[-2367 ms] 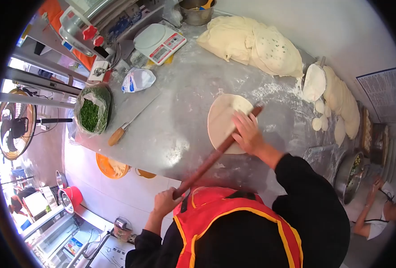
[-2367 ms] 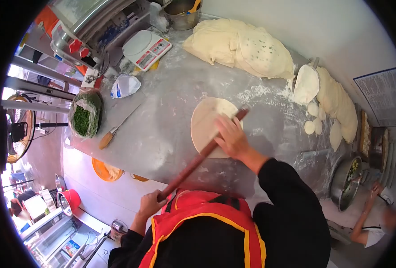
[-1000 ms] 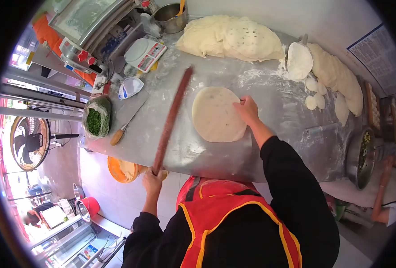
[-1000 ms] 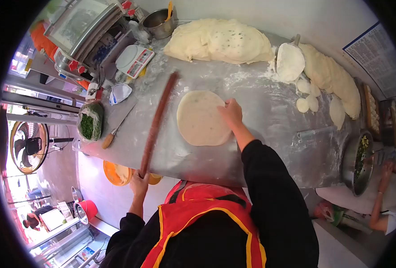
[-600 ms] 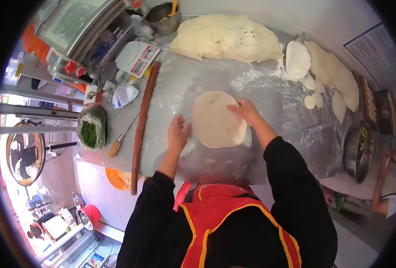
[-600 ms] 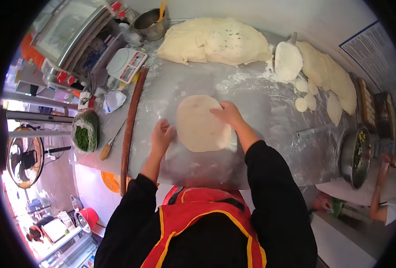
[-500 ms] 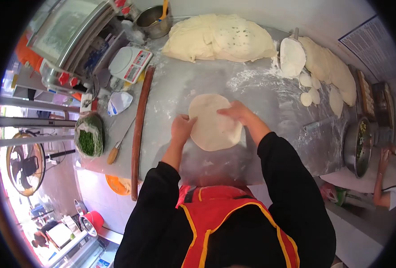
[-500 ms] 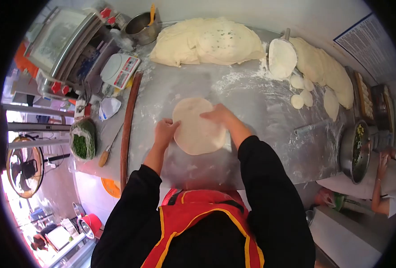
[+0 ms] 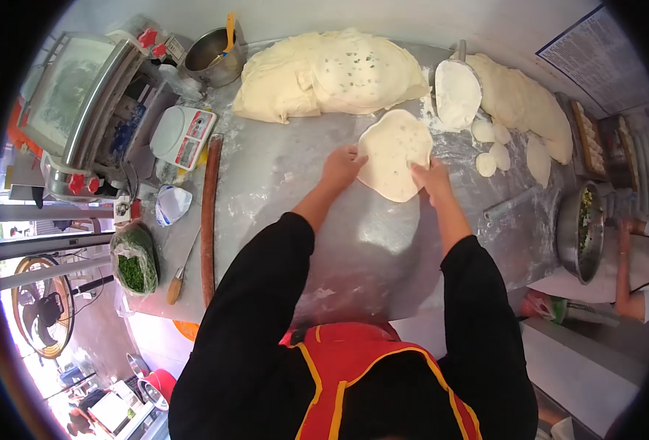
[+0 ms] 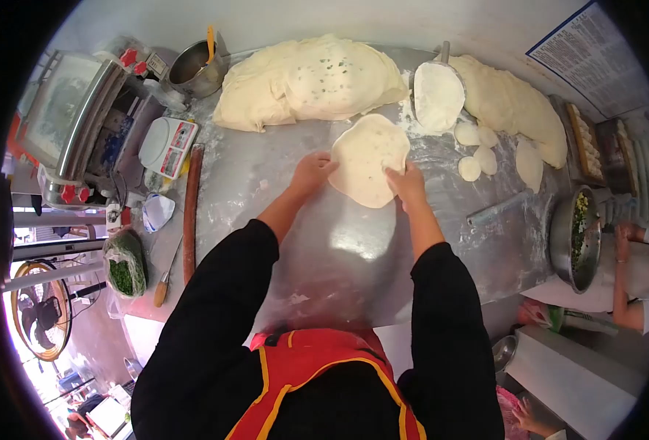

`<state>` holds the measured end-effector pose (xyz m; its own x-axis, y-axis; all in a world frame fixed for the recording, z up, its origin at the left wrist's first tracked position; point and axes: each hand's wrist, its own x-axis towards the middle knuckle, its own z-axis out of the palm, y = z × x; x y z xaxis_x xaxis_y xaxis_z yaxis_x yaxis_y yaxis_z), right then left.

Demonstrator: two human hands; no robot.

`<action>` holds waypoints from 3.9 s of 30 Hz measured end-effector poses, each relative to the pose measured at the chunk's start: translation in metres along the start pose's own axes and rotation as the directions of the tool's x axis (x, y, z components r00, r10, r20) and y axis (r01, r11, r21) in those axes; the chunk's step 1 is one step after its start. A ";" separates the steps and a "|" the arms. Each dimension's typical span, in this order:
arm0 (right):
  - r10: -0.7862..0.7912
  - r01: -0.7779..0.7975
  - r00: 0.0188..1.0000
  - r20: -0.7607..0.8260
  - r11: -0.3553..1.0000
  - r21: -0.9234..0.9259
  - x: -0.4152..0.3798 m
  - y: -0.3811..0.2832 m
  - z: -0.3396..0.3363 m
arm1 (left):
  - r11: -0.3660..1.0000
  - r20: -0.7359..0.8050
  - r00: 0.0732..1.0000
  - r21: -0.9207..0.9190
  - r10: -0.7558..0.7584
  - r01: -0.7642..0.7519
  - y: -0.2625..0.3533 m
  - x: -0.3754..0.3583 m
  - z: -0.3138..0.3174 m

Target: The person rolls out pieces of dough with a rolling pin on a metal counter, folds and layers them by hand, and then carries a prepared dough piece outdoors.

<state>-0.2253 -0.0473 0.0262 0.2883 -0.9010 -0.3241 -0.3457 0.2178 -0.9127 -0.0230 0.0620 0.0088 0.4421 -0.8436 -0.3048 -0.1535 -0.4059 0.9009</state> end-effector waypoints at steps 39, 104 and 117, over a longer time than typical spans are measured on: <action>-0.519 0.955 0.278 0.808 0.059 -0.291 -0.166 0.037 0.047 | 0.900 -0.427 0.904 0.405 0.033 0.159 -0.108 -0.423 -0.029; -0.715 0.992 -0.076 0.695 -0.126 -0.021 -0.137 -0.048 0.368 | 0.704 -0.638 0.651 0.233 -0.410 0.671 -0.152 -0.448 -0.140; -0.484 0.829 0.542 0.687 0.173 -0.532 -0.156 0.038 -0.026 | 0.542 -0.156 0.899 0.834 0.408 -0.101 -0.090 -0.281 -0.161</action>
<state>-0.3072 0.0921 0.0485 0.9371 -0.3356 0.0957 -0.2955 -0.9090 -0.2940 0.0089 0.3919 0.0632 0.4730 -0.8695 0.1419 -0.8650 -0.4278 0.2620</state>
